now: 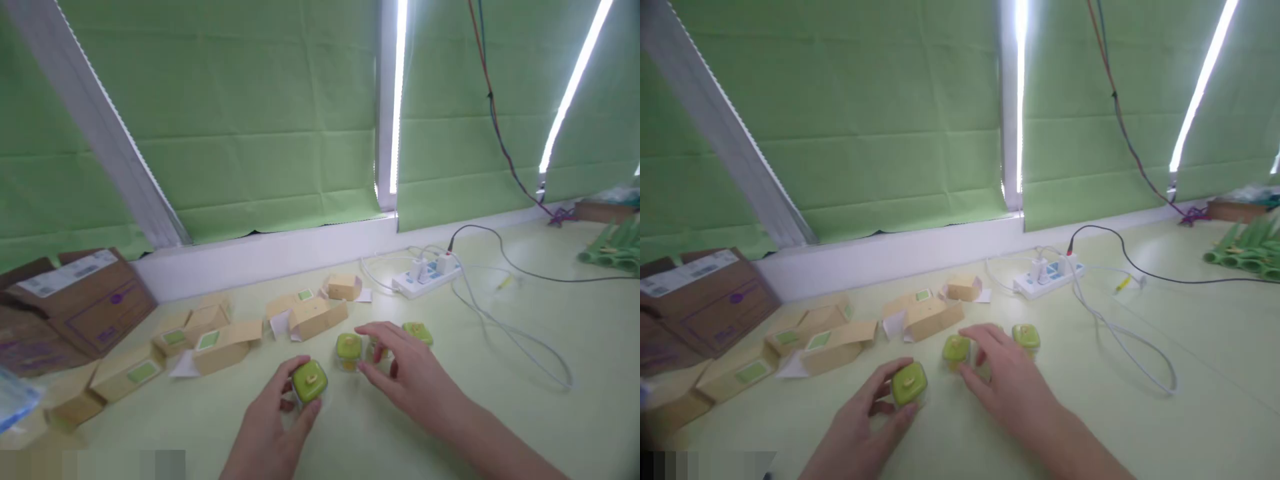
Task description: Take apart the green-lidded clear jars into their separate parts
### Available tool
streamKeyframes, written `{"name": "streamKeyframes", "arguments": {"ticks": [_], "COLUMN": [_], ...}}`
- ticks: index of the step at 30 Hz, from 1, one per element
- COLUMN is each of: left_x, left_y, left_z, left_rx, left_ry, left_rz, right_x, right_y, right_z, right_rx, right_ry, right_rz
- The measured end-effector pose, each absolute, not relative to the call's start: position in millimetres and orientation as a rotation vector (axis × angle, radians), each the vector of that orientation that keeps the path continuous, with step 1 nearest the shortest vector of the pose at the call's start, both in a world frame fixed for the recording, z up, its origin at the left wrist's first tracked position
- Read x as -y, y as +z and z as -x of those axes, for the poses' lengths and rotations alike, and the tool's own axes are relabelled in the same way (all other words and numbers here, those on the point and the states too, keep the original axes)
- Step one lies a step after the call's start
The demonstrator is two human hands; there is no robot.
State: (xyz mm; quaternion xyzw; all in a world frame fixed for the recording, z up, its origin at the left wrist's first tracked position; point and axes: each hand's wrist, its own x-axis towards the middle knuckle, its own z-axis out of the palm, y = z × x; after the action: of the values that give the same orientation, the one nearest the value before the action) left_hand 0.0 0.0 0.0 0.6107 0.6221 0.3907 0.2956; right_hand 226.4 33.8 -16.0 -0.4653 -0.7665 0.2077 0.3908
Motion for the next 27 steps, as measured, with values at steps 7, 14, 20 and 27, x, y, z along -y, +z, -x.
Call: {"name": "streamKeyframes", "arguments": {"ticks": [7, 14, 20, 27], "left_x": [0.5, -11.5, -16.3, -14.8], "left_y": [-8.4, -27.4, -35.5, -36.7], "left_z": [5.8, 14.7, 15.0, 15.2], "left_rx": [-1.575, -1.584, -1.634, -1.666], "left_ry": [0.991, 0.992, 0.912, 0.849], "left_rz": [-1.671, -1.718, -1.790, -1.846], "right_x": [-38.9, -38.7, -51.2, -76.5], "right_y": [-29.9, -32.6, -19.6, -36.5], "right_z": [-210.6, -206.4, -246.0, -301.4], "right_rx": [2.013, 2.055, 1.941, 1.883], "right_ry": [0.583, 0.588, 0.471, 0.585], "right_rz": [1.131, 1.014, 1.150, 1.332]}}
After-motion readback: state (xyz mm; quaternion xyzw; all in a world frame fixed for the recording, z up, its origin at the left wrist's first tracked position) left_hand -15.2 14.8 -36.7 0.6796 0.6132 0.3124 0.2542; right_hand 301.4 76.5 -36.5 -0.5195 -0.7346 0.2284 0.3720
